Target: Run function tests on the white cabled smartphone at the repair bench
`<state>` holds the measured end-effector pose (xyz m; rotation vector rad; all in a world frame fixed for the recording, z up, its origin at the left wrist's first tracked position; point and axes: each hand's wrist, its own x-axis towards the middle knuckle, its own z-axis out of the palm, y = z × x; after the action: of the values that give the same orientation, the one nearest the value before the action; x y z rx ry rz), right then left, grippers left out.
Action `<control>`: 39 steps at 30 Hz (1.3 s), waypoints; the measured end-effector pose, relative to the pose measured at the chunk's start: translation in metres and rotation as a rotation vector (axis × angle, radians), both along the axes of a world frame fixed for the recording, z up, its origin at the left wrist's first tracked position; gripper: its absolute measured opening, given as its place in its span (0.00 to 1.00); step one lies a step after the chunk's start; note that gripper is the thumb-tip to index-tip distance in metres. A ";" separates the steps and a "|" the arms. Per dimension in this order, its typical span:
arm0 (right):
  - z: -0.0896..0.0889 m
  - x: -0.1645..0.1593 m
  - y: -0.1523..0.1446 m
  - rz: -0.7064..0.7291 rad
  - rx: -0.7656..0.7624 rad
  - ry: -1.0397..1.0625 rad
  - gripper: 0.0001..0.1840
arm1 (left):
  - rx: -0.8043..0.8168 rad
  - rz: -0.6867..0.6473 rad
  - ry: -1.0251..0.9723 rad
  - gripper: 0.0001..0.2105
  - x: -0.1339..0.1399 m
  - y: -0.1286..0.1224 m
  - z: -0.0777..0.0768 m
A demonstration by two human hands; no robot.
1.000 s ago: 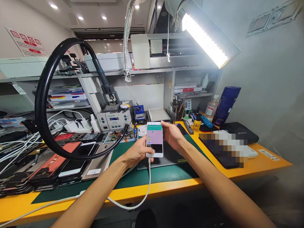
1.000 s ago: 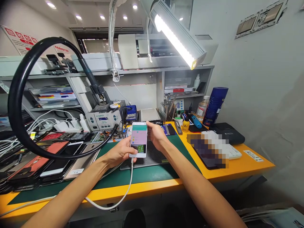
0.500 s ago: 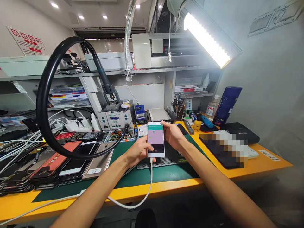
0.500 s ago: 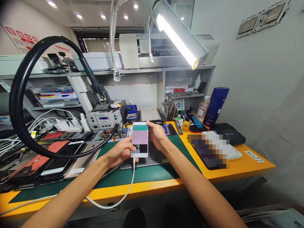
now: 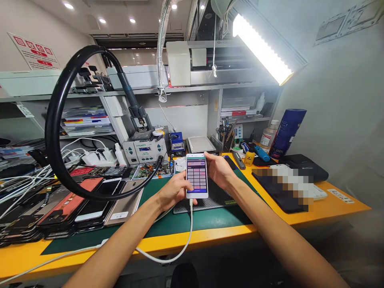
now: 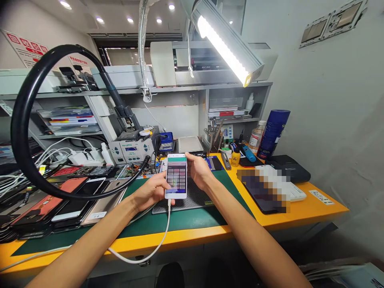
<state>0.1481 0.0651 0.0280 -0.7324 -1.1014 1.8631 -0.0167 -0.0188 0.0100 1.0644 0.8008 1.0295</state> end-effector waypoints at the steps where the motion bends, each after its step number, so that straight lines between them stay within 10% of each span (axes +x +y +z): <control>1: 0.000 0.000 0.000 -0.003 0.000 -0.001 0.18 | 0.015 -0.003 0.018 0.19 0.000 0.000 0.000; 27: -0.002 -0.002 -0.001 -0.031 0.035 -0.037 0.18 | -0.159 0.010 -0.143 0.21 -0.001 0.007 0.003; 39: -0.015 -0.008 -0.004 -0.237 0.458 -0.300 0.20 | -0.077 -0.135 -0.187 0.27 -0.004 0.005 -0.003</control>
<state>0.1404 0.0613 0.0125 -0.8418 -1.4938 1.2627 -0.0207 -0.0138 0.0073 0.9285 0.6045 0.9605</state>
